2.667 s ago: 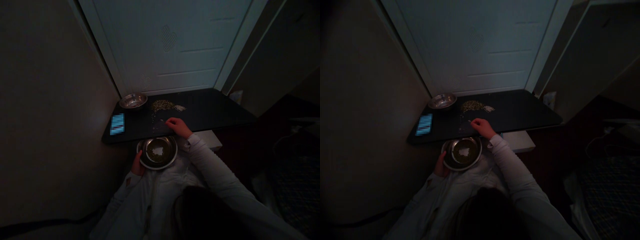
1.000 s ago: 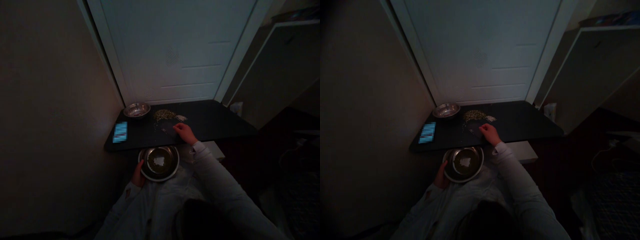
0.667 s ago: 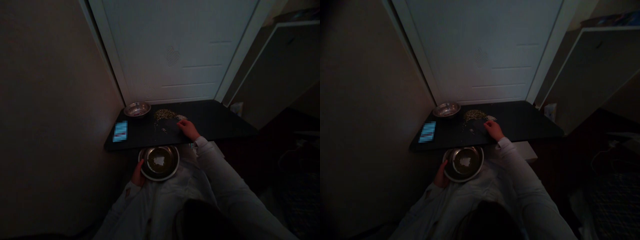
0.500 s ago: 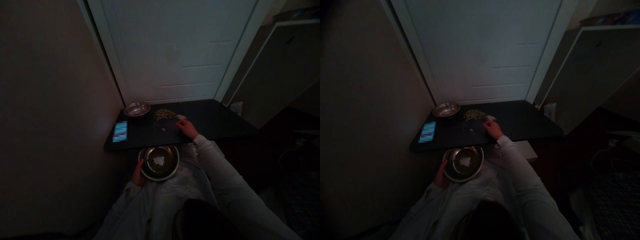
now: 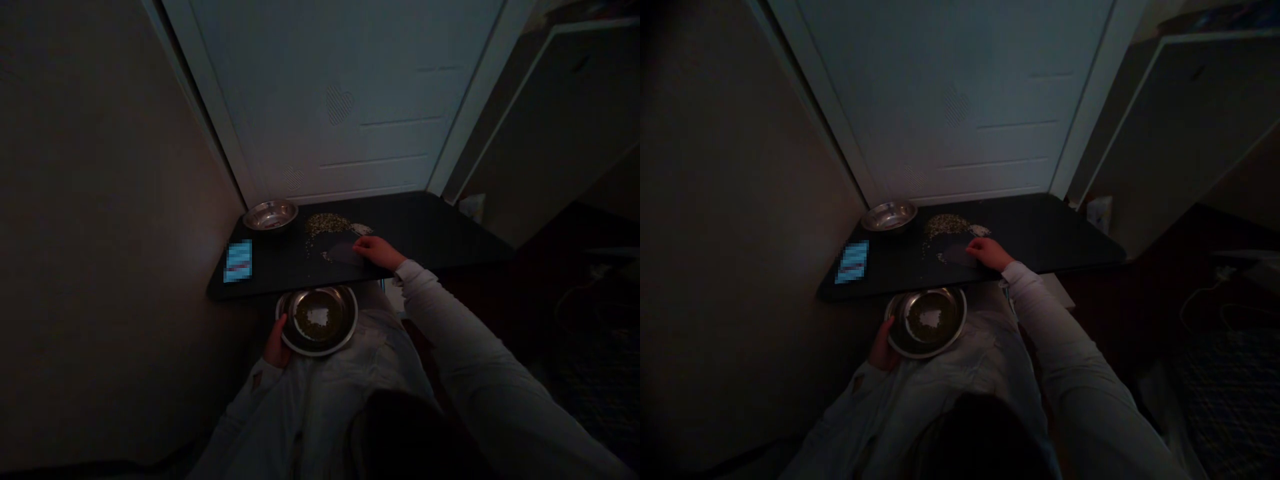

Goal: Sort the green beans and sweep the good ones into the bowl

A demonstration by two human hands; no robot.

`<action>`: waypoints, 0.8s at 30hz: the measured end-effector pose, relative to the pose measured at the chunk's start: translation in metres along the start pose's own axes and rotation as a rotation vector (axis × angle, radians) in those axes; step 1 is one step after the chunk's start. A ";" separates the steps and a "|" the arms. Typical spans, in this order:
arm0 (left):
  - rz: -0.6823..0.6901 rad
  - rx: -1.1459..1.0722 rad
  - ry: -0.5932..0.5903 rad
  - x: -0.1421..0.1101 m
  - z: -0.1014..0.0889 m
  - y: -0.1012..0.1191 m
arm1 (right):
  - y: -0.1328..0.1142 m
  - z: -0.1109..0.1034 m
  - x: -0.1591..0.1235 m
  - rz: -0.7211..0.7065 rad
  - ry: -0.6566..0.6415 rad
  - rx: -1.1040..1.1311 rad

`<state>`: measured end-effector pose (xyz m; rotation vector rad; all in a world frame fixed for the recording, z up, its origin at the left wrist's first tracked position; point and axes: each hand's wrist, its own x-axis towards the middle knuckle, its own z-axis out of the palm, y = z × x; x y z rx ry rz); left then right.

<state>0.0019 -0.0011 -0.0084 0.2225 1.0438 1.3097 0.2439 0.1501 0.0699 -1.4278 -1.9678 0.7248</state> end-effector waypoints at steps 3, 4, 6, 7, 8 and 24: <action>-0.022 -0.007 -0.006 -0.002 0.002 0.001 | 0.001 0.001 -0.003 -0.007 -0.027 0.012; -0.028 -0.010 -0.011 -0.002 0.002 0.001 | 0.002 0.001 -0.004 -0.013 -0.035 0.020; -0.041 -0.012 -0.008 -0.002 0.003 0.001 | 0.004 0.001 -0.005 -0.025 -0.044 0.040; -0.042 -0.010 -0.004 -0.001 0.003 0.001 | 0.005 0.001 -0.005 -0.030 -0.044 0.054; -0.042 -0.007 -0.002 -0.001 0.003 0.001 | 0.006 0.000 -0.006 -0.032 -0.039 0.070; -0.045 0.009 -0.049 0.000 0.002 0.000 | -0.006 0.005 -0.019 -0.037 -0.051 0.102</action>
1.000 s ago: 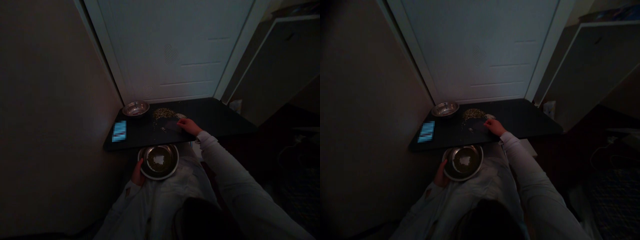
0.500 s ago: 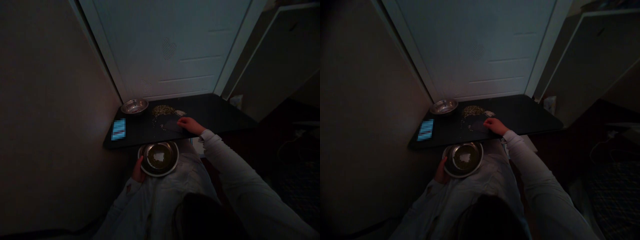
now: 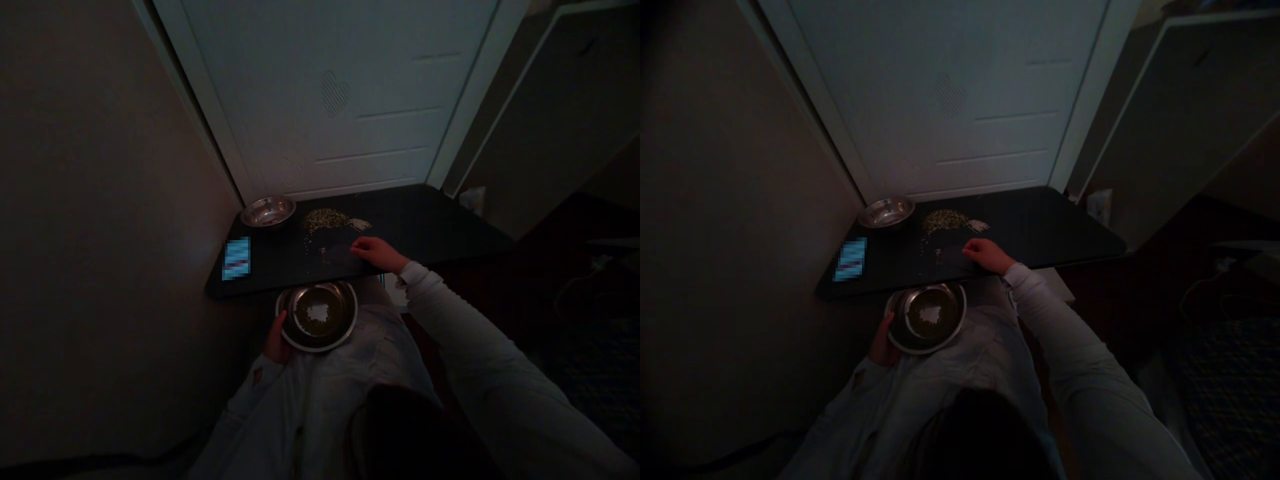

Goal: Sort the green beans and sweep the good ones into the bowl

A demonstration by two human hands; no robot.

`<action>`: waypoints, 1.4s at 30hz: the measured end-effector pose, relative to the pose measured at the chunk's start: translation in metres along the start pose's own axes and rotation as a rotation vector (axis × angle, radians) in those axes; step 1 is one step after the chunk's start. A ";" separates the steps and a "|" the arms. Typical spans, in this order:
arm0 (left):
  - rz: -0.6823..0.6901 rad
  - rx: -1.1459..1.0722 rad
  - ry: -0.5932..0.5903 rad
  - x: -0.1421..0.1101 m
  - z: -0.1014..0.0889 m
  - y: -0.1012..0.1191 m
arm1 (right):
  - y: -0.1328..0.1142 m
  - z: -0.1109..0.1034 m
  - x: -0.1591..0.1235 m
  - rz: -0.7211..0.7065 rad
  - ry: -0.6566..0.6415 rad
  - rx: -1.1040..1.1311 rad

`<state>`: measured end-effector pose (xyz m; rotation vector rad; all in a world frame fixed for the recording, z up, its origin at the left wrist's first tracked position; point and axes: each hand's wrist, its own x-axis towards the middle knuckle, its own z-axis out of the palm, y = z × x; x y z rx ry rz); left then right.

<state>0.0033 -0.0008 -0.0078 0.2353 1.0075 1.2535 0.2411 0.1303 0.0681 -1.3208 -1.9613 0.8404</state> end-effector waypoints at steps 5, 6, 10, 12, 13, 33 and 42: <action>0.044 -0.003 0.023 0.003 -0.004 -0.002 | 0.001 -0.005 0.002 0.006 0.047 0.040; 0.052 -0.008 0.034 0.004 -0.005 -0.002 | 0.003 -0.006 0.002 0.015 0.075 0.020; 0.020 -0.030 0.011 0.002 -0.006 -0.001 | 0.007 -0.006 0.004 0.032 0.139 -0.089; -0.011 -0.048 -0.028 -0.001 -0.004 0.002 | 0.006 -0.002 0.004 0.030 0.133 -0.126; -0.014 -0.056 -0.036 -0.003 -0.003 0.004 | 0.005 0.001 0.004 0.023 0.123 -0.128; 0.065 -0.041 0.017 0.000 -0.003 0.002 | -0.001 0.014 0.024 0.013 0.171 -0.157; 0.024 -0.003 0.008 0.000 -0.001 0.000 | -0.011 0.015 0.011 -0.096 -0.018 0.015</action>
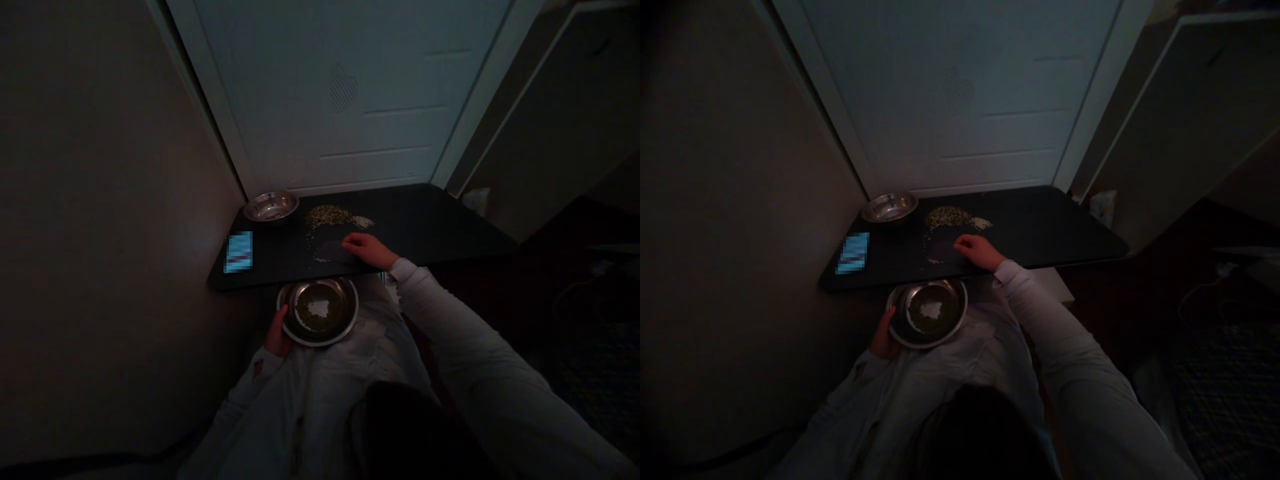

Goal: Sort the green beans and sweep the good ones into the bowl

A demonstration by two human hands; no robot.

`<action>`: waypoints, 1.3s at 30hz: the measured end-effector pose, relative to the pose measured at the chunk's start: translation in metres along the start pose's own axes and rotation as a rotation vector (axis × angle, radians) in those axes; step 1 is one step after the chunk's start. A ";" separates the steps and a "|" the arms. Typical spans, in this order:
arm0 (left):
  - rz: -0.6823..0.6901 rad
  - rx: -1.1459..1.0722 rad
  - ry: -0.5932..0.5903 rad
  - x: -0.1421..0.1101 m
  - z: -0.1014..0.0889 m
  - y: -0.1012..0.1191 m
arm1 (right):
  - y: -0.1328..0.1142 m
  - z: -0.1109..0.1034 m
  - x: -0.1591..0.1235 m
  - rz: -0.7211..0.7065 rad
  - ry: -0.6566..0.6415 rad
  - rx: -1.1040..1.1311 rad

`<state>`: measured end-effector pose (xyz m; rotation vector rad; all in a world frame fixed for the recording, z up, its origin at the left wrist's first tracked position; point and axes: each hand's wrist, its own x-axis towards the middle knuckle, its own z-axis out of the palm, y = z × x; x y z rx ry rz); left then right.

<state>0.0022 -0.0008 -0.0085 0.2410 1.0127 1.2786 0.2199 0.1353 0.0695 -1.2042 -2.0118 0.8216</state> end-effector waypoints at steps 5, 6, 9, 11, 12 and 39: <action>-0.006 0.001 0.011 0.003 -0.003 -0.001 | 0.009 -0.009 -0.002 0.060 0.067 0.056; 0.003 -0.003 0.012 0.004 -0.004 -0.002 | 0.012 -0.012 -0.004 0.083 0.090 0.034; 0.020 -0.008 0.005 0.006 -0.005 -0.003 | 0.021 -0.018 -0.009 0.108 0.133 -0.032; 0.020 0.004 -0.007 0.006 -0.005 -0.003 | 0.023 -0.018 -0.013 0.088 0.139 -0.059; 0.023 0.009 -0.009 0.006 -0.005 -0.003 | 0.023 -0.018 -0.015 0.080 0.141 -0.070; -0.034 0.034 -0.014 0.000 0.003 0.001 | 0.002 -0.017 -0.021 0.062 0.047 -0.022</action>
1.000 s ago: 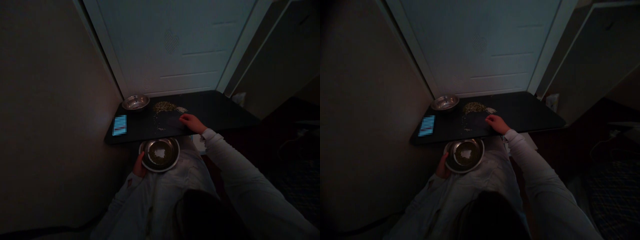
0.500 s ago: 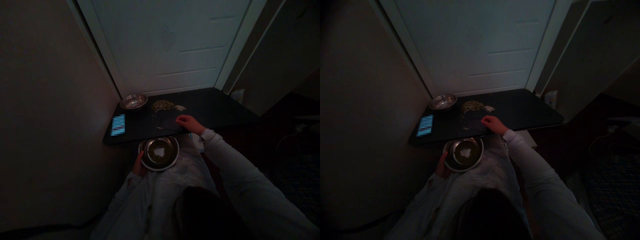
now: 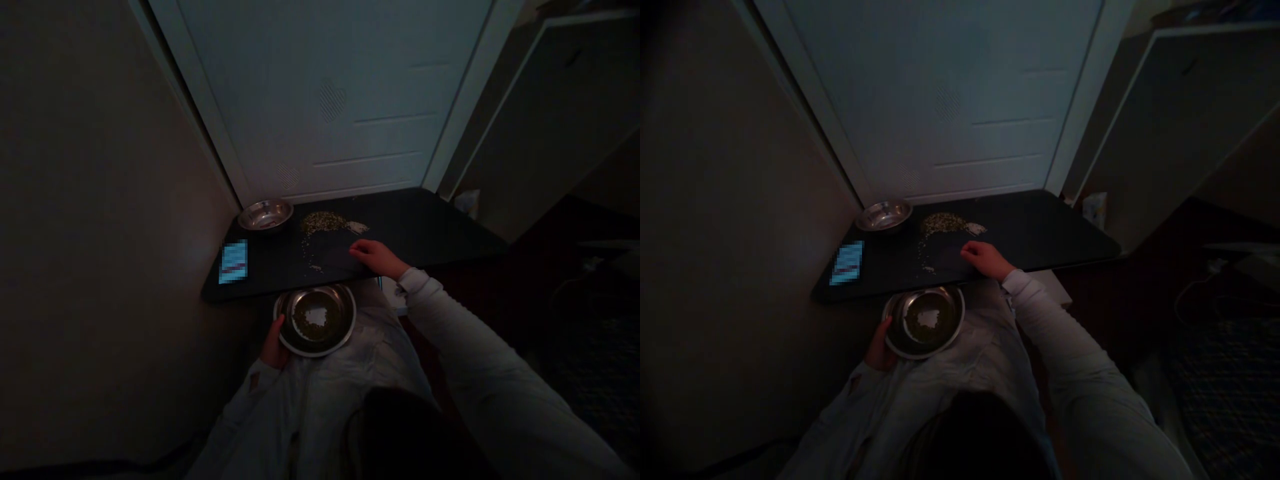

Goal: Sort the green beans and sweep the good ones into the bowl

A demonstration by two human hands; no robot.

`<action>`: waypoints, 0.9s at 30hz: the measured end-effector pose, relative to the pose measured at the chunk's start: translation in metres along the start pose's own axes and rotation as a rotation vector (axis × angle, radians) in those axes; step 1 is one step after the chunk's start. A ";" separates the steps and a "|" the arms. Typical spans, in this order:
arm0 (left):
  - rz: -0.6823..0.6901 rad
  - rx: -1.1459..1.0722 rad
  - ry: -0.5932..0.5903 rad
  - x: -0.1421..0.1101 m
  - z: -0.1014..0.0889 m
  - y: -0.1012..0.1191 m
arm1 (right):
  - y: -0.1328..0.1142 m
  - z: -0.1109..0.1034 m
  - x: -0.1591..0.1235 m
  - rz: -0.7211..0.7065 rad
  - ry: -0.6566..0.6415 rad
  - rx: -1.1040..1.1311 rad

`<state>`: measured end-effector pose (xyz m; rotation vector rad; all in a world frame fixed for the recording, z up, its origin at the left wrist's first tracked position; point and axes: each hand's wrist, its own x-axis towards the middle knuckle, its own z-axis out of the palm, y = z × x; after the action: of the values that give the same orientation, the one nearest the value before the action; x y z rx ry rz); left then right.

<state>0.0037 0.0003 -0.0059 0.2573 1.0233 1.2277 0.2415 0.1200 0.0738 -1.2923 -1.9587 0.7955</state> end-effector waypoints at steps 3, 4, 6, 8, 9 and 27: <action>0.020 -0.017 0.019 0.000 -0.001 0.000 | -0.001 0.003 -0.001 -0.010 -0.026 0.000; 0.025 -0.020 0.020 0.000 -0.001 0.000 | -0.001 0.004 -0.001 -0.022 -0.045 0.013; 0.023 -0.020 0.004 0.001 -0.003 -0.001 | -0.001 0.005 -0.002 -0.047 -0.064 0.033; 0.010 -0.020 -0.019 0.003 -0.005 -0.001 | -0.001 0.005 -0.001 -0.053 -0.049 0.038; 0.006 -0.021 -0.023 0.003 -0.006 -0.002 | -0.001 0.005 -0.001 -0.050 -0.032 0.034; -0.021 -0.038 -0.002 -0.002 -0.003 0.001 | -0.010 0.023 -0.015 -0.070 -0.052 0.015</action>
<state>0.0009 -0.0015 -0.0057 0.2182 0.9976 1.2260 0.2227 0.0995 0.0651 -1.1983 -2.0233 0.8148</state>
